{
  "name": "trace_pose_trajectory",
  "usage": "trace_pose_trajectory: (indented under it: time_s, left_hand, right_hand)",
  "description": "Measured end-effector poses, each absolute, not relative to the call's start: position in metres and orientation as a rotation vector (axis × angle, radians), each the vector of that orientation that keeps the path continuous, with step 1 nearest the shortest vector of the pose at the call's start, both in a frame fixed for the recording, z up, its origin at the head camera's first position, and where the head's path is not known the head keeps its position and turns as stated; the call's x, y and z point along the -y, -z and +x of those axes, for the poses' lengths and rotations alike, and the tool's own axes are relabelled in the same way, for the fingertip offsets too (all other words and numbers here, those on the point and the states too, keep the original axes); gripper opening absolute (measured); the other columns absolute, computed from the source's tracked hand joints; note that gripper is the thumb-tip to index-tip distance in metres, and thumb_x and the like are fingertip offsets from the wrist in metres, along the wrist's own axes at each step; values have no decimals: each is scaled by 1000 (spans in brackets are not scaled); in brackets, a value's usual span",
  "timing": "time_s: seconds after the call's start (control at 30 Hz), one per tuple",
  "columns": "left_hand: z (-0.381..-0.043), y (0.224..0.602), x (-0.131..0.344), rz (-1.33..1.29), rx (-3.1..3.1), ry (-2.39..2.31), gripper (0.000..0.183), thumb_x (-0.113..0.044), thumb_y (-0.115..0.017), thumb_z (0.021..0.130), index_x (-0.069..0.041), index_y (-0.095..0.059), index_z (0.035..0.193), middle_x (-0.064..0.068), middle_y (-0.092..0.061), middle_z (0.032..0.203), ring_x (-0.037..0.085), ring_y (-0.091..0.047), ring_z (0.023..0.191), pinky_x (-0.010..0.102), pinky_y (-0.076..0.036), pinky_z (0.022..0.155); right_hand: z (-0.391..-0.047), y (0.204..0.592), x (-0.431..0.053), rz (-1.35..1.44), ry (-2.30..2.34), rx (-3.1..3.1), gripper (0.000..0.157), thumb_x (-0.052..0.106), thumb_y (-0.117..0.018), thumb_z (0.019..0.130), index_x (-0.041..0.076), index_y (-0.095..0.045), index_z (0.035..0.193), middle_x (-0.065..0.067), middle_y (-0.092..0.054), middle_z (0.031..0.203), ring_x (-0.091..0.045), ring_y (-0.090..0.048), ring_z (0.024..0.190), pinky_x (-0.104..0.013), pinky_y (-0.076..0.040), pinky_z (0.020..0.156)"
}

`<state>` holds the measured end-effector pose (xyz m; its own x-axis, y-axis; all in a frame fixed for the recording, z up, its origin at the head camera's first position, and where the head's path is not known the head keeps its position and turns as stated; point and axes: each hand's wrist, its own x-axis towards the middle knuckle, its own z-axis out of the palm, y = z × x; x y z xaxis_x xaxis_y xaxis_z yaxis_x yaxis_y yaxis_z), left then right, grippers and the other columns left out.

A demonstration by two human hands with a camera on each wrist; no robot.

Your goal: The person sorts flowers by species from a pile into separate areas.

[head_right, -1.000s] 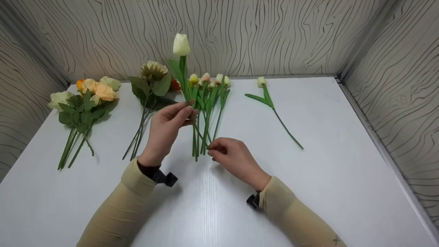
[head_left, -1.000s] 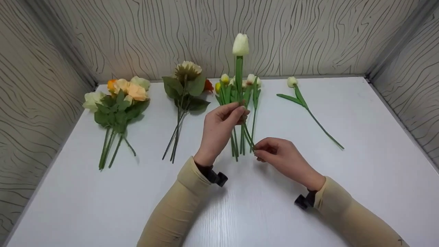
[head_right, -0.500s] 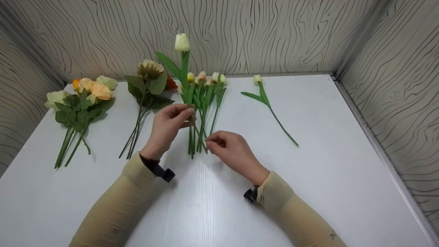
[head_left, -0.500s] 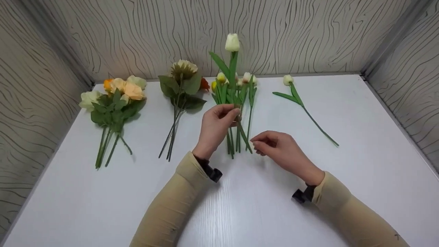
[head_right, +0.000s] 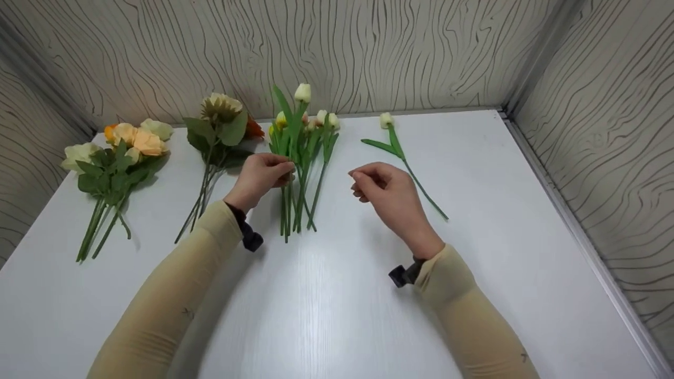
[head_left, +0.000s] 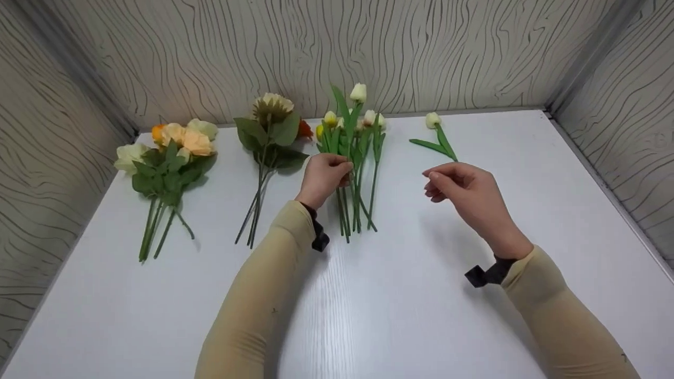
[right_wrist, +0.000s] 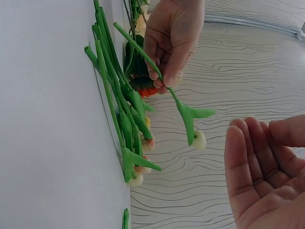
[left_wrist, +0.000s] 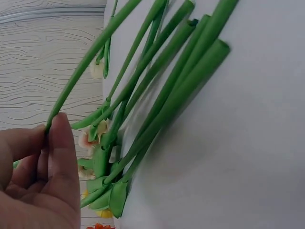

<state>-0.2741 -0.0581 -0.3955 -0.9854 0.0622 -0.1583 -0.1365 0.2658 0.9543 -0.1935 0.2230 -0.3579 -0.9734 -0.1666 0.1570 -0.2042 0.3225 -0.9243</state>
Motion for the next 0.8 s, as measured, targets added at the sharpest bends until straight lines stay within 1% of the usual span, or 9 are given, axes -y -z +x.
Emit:
trace_pose_trajectory:
  time_s: [0.1,0.3,0.43,0.6,0.7,0.8]
  left_hand:
    - [-281,399,57,-147,-2371,-1736,24,-15,-66,101,0,-74,118,8,-68,101,17,-64,82,30,-58,77]
    - [-289,403,57,-275,-2360,-1655,21,-17,-69,100,-6,-76,116,7,-68,103,19,-63,86,30,-57,78]
    - [-290,405,58,-267,-2362,-1672,23,-17,-71,99,-7,-75,118,7,-68,107,19,-64,87,31,-57,80]
    - [-289,406,59,-228,-2370,-1713,23,-18,-72,98,-6,-74,118,8,-67,107,20,-64,86,35,-57,83]
    - [-288,408,58,-199,-2386,-1735,22,-19,-72,98,-7,-73,117,8,-67,105,21,-65,85,37,-57,82]
    - [-283,408,60,-162,-2418,-1747,25,-19,-71,99,-6,-71,120,9,-67,104,22,-66,85,36,-57,79]
  right_hand:
    - [-195,358,-223,345,-1788,2530,30,28,-66,102,4,-71,120,-16,-70,103,-24,-69,91,-28,-59,80]
    - [-196,355,-222,336,-1829,2506,31,29,-67,102,4,-71,119,-17,-69,103,-25,-68,91,-29,-60,81]
    - [-196,354,-224,333,-1825,2507,32,30,-66,102,3,-71,120,-17,-69,104,-25,-68,92,-29,-60,81]
    - [-199,356,-230,307,-1816,2506,32,30,-66,102,4,-70,121,-17,-69,105,-25,-68,93,-29,-60,80]
    - [-203,360,-239,270,-1812,2505,33,29,-65,103,3,-69,123,-16,-69,107,-24,-68,94,-28,-59,79]
    - [-211,366,-249,221,-1796,2514,34,30,-65,103,3,-69,123,-15,-69,108,-23,-67,94,-27,-59,78]
